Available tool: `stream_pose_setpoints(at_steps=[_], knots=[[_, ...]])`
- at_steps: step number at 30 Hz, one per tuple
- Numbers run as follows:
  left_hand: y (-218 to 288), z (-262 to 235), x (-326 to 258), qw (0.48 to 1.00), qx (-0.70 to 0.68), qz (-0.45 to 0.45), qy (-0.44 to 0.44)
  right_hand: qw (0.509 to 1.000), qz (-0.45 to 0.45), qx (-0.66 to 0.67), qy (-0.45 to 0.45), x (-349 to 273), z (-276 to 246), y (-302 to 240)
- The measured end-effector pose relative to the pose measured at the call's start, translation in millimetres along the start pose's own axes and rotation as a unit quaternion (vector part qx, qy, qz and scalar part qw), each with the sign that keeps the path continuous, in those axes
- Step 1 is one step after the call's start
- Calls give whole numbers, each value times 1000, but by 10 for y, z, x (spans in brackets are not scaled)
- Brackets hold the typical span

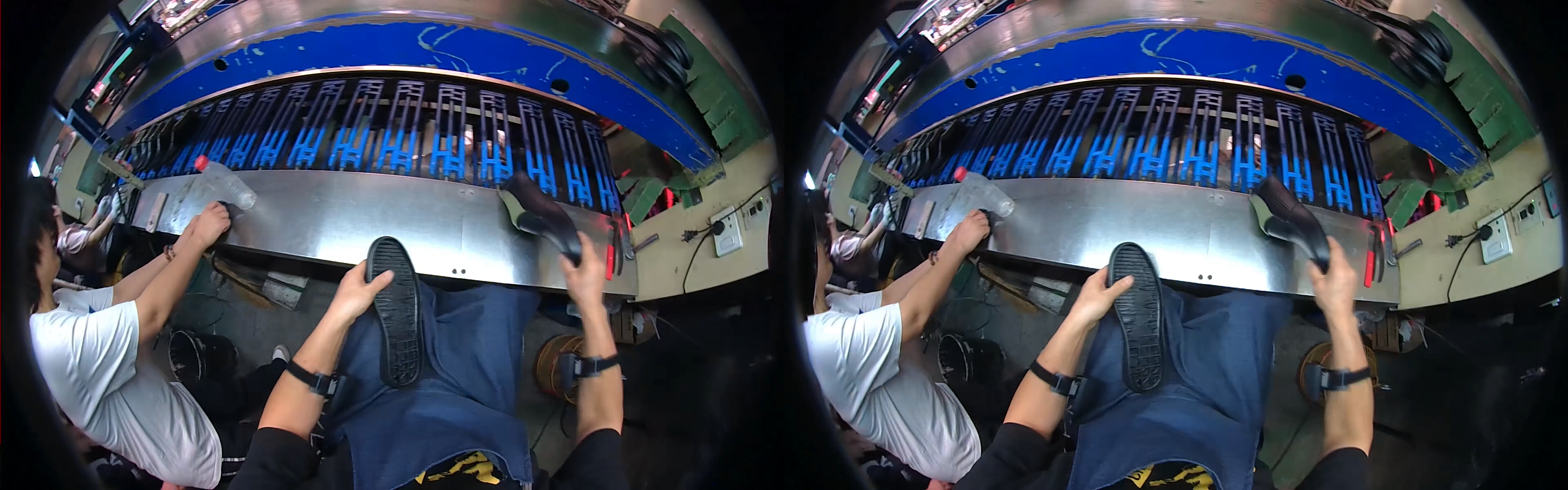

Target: The recorder is examining and handling shoe components on an assembly line conveyor.

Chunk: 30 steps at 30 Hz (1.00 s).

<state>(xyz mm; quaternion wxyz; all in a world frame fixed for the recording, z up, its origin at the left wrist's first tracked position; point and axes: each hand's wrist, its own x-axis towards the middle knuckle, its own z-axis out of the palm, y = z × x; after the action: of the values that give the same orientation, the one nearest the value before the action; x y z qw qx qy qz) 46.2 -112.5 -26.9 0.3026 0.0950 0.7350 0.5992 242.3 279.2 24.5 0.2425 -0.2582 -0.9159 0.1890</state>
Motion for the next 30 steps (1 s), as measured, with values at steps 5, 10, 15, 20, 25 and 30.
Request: stream_pose_setpoints(at_steps=[5, 10, 15, 20, 25, 30], knots=[[-232, -9, 257, 996, 11, 71, 49, 958, -22, 285, 32, 184, -892, -784], [-69, -41, 187, 953, -303, 32, -9, 899, 11, 425, -101, -470, -491, -702], [292, -322, -157, 892, -418, 84, -151, 731, 156, 624, -226, -1208, -4, -997], [281, -359, -450, 828, -489, 95, -257, 598, 278, 679, -322, -2118, 154, -621], [494, -248, -775, 867, -421, 85, -252, 548, 291, 674, -402, -2217, 98, -458], [532, -32, -977, 920, -281, 156, -227, 552, 259, 676, -415, -2099, 122, -497]])
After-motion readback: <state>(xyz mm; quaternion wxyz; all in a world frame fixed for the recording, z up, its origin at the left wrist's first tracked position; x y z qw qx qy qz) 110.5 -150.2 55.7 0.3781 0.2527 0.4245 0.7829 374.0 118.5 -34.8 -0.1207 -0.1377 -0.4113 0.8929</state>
